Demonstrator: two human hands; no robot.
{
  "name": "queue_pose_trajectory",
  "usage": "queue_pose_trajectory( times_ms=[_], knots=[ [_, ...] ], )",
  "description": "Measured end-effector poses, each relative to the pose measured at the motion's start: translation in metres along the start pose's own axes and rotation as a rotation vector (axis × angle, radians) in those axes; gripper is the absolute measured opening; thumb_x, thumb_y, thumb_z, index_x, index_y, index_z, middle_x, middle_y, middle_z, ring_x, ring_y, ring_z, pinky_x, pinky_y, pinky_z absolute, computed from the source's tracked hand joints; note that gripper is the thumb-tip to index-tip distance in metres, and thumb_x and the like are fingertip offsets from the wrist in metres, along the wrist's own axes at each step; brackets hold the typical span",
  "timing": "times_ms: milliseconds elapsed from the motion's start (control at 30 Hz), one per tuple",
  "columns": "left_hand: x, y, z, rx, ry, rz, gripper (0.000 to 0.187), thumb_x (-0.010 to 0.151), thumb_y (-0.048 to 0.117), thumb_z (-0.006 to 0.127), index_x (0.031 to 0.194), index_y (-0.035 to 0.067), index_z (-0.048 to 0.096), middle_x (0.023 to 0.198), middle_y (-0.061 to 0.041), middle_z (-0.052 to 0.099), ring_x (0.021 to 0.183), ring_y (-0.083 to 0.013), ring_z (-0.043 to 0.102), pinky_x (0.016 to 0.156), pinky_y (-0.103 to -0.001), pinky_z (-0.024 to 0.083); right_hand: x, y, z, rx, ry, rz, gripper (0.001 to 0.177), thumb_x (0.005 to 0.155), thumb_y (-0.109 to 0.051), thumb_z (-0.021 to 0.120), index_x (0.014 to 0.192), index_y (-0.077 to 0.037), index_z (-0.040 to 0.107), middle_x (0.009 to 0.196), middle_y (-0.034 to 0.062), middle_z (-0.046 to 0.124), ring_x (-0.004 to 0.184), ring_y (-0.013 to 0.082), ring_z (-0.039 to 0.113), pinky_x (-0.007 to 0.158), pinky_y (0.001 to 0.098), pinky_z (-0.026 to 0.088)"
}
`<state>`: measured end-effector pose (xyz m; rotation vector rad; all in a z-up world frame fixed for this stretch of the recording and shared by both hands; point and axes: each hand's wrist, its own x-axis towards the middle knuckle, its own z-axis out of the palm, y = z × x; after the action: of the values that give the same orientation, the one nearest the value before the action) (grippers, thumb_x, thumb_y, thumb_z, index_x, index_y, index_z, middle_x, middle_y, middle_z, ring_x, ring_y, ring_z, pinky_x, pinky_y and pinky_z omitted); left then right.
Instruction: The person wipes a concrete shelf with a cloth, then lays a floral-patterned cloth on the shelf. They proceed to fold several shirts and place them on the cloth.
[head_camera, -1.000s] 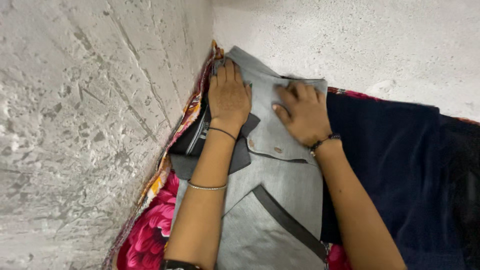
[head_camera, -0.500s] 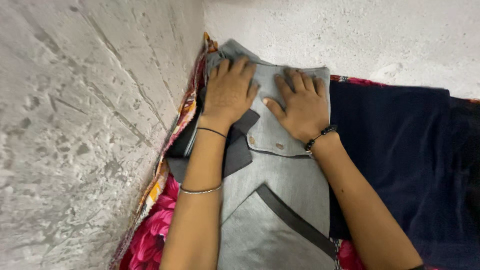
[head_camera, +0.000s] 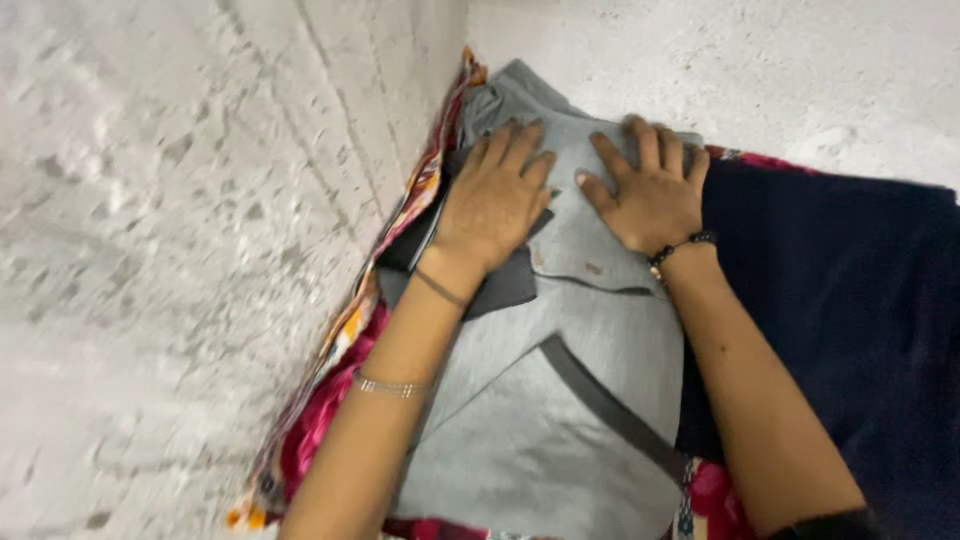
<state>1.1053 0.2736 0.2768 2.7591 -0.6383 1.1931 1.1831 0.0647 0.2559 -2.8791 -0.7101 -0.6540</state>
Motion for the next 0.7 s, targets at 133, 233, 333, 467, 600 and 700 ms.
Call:
queue_pose_trajectory(
  times_ms=[133, 233, 333, 467, 600, 700],
  knots=[
    [-0.067, 0.065, -0.082, -0.136, -0.255, -0.102, 0.051, 0.091, 0.036, 0.064, 0.131, 0.005, 0.061, 0.151, -0.015, 0.048, 0.140, -0.0377, 0.042, 0.115, -0.054, 0.035, -0.008, -0.001, 0.003, 0.039, -0.019, 0.021, 0.063, 0.102, -0.061, 0.040, 0.155, -0.027, 0.047, 0.163, 0.0125, 0.030, 0.149, 0.0382, 0.023, 0.112, 0.0725, 0.010],
    [-0.125, 0.111, -0.151, -0.217, -0.389, -0.264, 0.065, 0.085, 0.044, 0.067, 0.132, 0.000, 0.058, 0.151, -0.018, 0.043, 0.137, -0.0409, 0.038, 0.111, -0.058, 0.027, -0.015, 0.001, 0.001, 0.062, -0.040, 0.024, 0.062, 0.103, -0.059, 0.040, 0.155, -0.025, 0.047, 0.164, 0.0131, 0.033, 0.151, 0.0370, 0.024, 0.118, 0.0705, 0.010],
    [-0.158, 0.120, -0.183, -0.210, -0.239, -0.261, 0.075, 0.088, 0.048, 0.067, 0.143, -0.002, 0.055, 0.154, -0.014, 0.044, 0.143, -0.0406, 0.036, 0.114, -0.056, 0.024, -0.023, -0.001, -0.012, 0.076, -0.027, -0.103, 0.065, 0.105, -0.059, 0.040, 0.154, -0.018, 0.047, 0.162, 0.0176, 0.029, 0.149, 0.0414, 0.020, 0.111, 0.0750, 0.008],
    [-0.170, 0.124, -0.186, -0.246, -0.207, -0.354, 0.058, 0.088, 0.049, 0.066, 0.130, 0.008, 0.062, 0.149, -0.009, 0.051, 0.143, -0.0345, 0.039, 0.117, -0.056, 0.022, -0.104, -0.024, -0.070, 0.206, -0.242, -0.140, 0.061, 0.096, -0.057, 0.053, 0.138, -0.013, 0.059, 0.157, 0.0160, 0.041, 0.147, 0.0383, 0.034, 0.108, 0.0606, 0.030],
    [-0.181, 0.118, -0.183, -0.321, -0.237, -0.394, 0.048, 0.092, 0.046, 0.060, 0.125, 0.012, 0.064, 0.148, -0.006, 0.053, 0.145, -0.0321, 0.038, 0.117, -0.055, 0.023, -0.216, -0.076, -0.139, 0.227, -0.219, -0.217, 0.054, 0.087, -0.046, 0.069, 0.125, -0.008, 0.070, 0.131, 0.0145, 0.064, 0.123, 0.0329, 0.057, 0.098, 0.0485, 0.047],
    [-0.188, 0.109, -0.174, -0.436, -0.211, -0.419, 0.039, 0.102, 0.039, 0.049, 0.123, 0.012, 0.067, 0.151, -0.004, 0.055, 0.148, -0.0314, 0.038, 0.121, -0.052, 0.023, -0.240, -0.091, -0.163, 0.344, -0.271, -0.051, 0.054, 0.082, -0.039, 0.075, 0.126, -0.007, 0.069, 0.108, 0.0158, 0.069, 0.101, 0.0330, 0.064, 0.084, 0.0472, 0.050]
  ],
)
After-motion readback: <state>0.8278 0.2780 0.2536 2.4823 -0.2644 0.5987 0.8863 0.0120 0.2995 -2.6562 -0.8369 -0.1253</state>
